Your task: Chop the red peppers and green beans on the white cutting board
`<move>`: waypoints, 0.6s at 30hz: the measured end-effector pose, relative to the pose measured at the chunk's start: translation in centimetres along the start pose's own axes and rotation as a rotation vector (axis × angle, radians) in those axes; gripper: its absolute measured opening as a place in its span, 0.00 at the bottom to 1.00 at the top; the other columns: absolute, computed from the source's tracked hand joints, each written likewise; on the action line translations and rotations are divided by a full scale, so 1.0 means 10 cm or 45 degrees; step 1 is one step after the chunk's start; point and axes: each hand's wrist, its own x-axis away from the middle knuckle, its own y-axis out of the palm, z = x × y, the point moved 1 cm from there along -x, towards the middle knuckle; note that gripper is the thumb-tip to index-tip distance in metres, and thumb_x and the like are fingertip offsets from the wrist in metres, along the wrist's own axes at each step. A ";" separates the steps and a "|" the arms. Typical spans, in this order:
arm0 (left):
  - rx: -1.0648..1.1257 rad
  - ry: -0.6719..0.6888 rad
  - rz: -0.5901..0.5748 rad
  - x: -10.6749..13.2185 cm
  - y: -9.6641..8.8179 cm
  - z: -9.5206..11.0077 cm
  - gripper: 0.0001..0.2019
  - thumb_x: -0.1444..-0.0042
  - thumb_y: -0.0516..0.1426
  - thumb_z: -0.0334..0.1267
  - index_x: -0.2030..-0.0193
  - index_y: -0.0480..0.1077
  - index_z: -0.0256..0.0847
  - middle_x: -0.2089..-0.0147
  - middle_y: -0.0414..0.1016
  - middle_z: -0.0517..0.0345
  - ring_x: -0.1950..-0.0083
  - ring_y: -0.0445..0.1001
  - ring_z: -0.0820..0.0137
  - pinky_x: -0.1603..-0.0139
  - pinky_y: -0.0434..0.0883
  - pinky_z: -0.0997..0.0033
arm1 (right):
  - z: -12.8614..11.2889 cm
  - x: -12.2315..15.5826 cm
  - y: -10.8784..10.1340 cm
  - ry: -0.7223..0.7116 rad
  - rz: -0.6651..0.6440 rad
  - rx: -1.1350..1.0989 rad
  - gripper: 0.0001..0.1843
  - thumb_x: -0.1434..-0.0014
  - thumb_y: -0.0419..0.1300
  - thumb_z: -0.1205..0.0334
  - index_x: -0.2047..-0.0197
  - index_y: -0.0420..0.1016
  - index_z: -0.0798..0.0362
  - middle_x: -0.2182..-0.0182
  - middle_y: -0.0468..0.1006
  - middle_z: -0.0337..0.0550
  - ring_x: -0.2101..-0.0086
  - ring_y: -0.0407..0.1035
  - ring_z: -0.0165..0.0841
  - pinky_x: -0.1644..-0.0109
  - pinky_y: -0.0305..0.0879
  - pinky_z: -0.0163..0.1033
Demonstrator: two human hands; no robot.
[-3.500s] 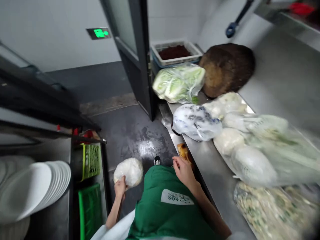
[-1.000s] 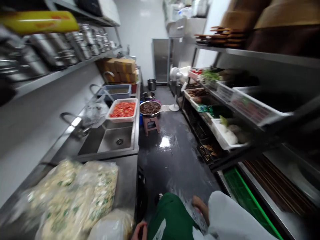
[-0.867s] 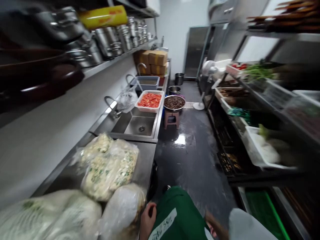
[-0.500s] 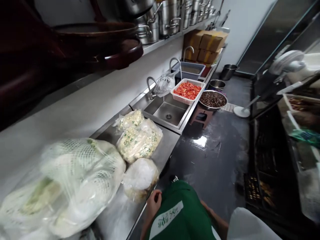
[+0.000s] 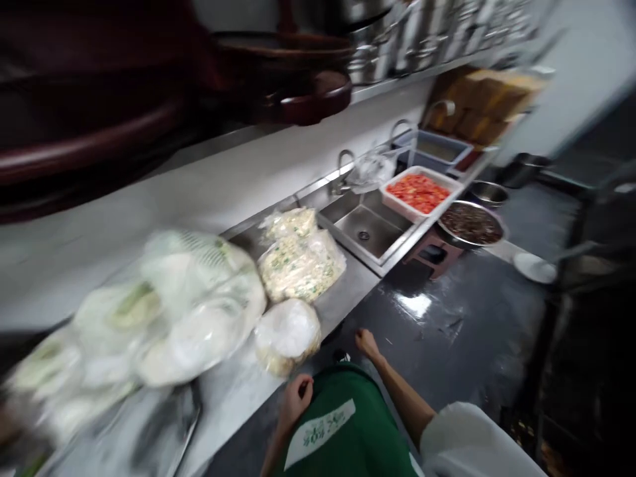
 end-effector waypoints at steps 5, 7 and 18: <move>0.097 -0.096 0.031 0.15 -0.10 0.20 0.10 0.45 0.52 0.38 0.64 0.73 0.37 0.68 0.76 0.55 0.66 0.72 0.69 0.62 0.66 0.72 | -0.77 -0.16 0.30 -0.421 -0.081 -0.074 0.24 0.34 0.44 0.55 0.48 0.74 0.62 0.58 0.81 0.56 0.58 0.74 0.40 0.51 0.67 0.40; 0.159 -0.148 0.096 0.20 -0.13 0.16 0.09 0.45 0.53 0.35 0.64 0.74 0.36 0.69 0.75 0.56 0.67 0.70 0.71 0.63 0.64 0.74 | -1.19 -0.12 0.38 -0.677 -0.103 -0.256 0.25 0.33 0.46 0.50 0.48 0.74 0.59 0.61 0.81 0.53 0.61 0.75 0.41 0.53 0.69 0.42; 0.453 -0.368 0.484 0.76 -0.10 0.02 0.08 0.44 0.53 0.32 0.63 0.73 0.36 0.71 0.71 0.60 0.71 0.64 0.74 0.67 0.59 0.76 | -2.07 0.38 0.94 -1.429 -0.391 0.682 0.30 0.37 0.57 0.54 0.35 0.67 0.57 0.45 0.72 0.58 0.45 0.63 0.53 0.41 0.61 0.56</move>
